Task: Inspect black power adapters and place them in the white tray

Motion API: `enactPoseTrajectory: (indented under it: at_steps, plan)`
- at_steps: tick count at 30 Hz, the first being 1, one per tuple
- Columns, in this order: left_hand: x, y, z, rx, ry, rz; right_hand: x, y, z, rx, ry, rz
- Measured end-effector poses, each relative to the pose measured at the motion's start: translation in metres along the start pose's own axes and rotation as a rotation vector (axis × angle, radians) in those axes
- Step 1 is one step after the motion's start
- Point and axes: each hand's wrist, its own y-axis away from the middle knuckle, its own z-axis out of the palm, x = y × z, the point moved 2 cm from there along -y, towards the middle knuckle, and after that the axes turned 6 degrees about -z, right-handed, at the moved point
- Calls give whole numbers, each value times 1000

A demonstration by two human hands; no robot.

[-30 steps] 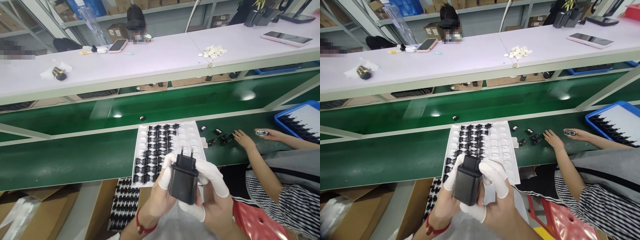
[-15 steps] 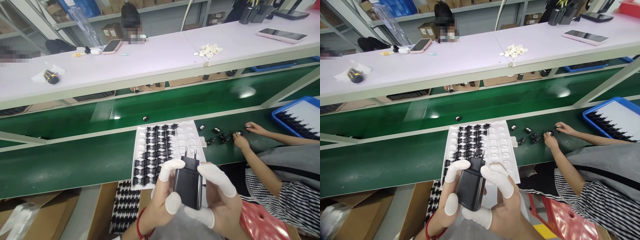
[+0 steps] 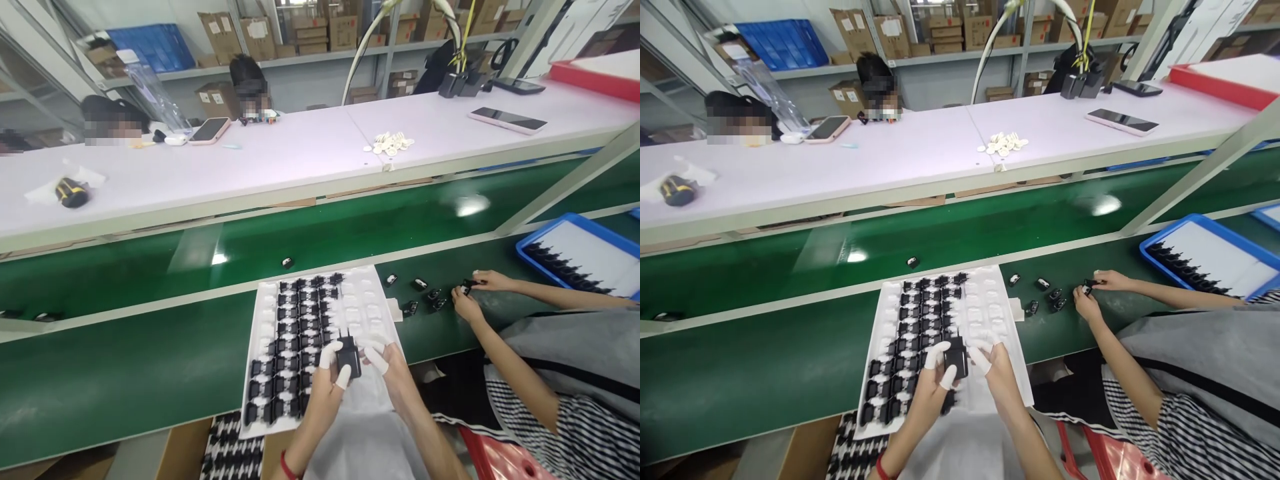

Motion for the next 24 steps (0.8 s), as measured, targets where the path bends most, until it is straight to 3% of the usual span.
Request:
enactPoseTrajectory:
  at_steps: [4,7,10,12,15,18,24]
  plan:
    - [-14,-17,17,-88,-18,-69,22,-14,-6,-50,19,67]
    - [-16,-37,31,-125,-51,-109,31,-30,-24,-85,84,75]
    - [-19,-65,40,-107,-99,-155,34,-70,-63,-12,191,72]
    - [-21,-83,41,-69,-142,-172,32,-111,-102,116,292,73]
    - [-21,-102,33,-13,-215,-182,28,-176,-164,364,485,95]
    - [-23,-103,14,36,-295,-207,30,-228,-208,511,643,145]
    - [-46,-69,-24,216,-416,-309,47,-269,-234,484,760,234]
